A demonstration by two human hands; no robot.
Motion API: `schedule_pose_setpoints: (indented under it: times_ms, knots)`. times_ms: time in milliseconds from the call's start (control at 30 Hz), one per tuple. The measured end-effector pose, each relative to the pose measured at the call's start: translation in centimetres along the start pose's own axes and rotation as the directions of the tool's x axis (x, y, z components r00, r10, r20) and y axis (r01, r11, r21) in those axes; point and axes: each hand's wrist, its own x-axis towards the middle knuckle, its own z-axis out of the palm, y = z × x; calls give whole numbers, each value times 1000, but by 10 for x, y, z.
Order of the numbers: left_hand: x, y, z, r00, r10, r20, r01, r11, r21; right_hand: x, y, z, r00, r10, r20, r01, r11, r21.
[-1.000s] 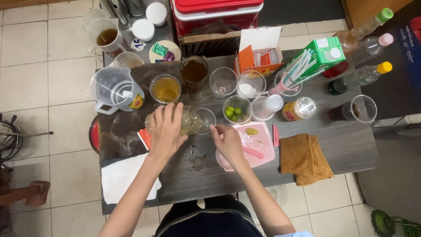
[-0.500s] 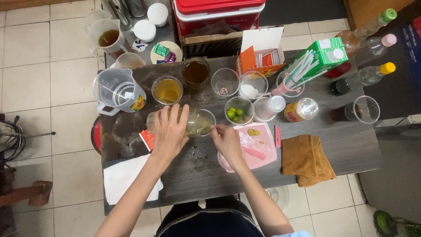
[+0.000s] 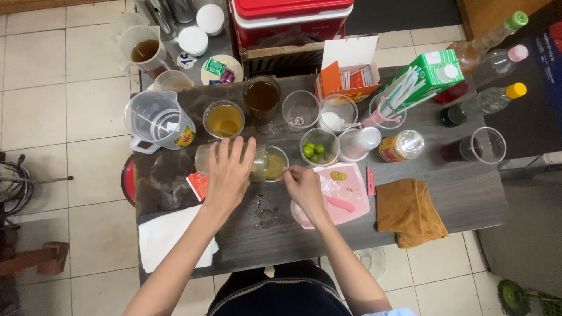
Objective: Preparing a beverage by pouring various liquid ingredients into a glass and adding ice from a cooler.
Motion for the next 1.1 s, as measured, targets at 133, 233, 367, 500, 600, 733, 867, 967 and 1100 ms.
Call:
schedule_pose_setpoints:
  times_ms: [133, 233, 367, 500, 600, 733, 867, 967, 1100]
  knots:
    - [2, 2, -3, 1000, 27, -6, -27, 999, 30, 5, 5, 4, 1000, -9, -8, 9, 1000, 14]
    - [4, 2, -3, 999, 39, 26, -39, 999, 19, 10, 14, 7, 1000, -24, -18, 24, 1000, 2]
    - [4, 4, -7, 998, 54, 45, -55, 998, 17, 4, 6, 2, 1000, -16, -3, 16, 999, 37]
    - [6, 3, -3, 997, 60, 39, -62, 997, 48, 2, 2, -3, 1000, -8, 0, 8, 999, 37]
    - [8, 5, -3, 997, 73, 40, -77, 990, 119, 0, 0, -3, 1000, -13, -12, 13, 1000, 24]
    - [9, 7, -10, 995, 85, 46, -91, 987, 130, 3, 3, -4, 1000, -11, -4, 11, 999, 42]
    - [10, 9, -12, 993, 96, 68, -104, 985, 141, 2, 1, -7, 1000, -16, 10, 16, 998, 61]
    - [10, 12, -16, 992, 125, 27, -128, 978, 162, 3, 3, -7, 1000, -24, 9, 23, 998, 58]
    - [14, 13, -11, 978, 196, -68, -181, 967, 179, 2, 3, -7, 1000, -16, 8, 16, 998, 59]
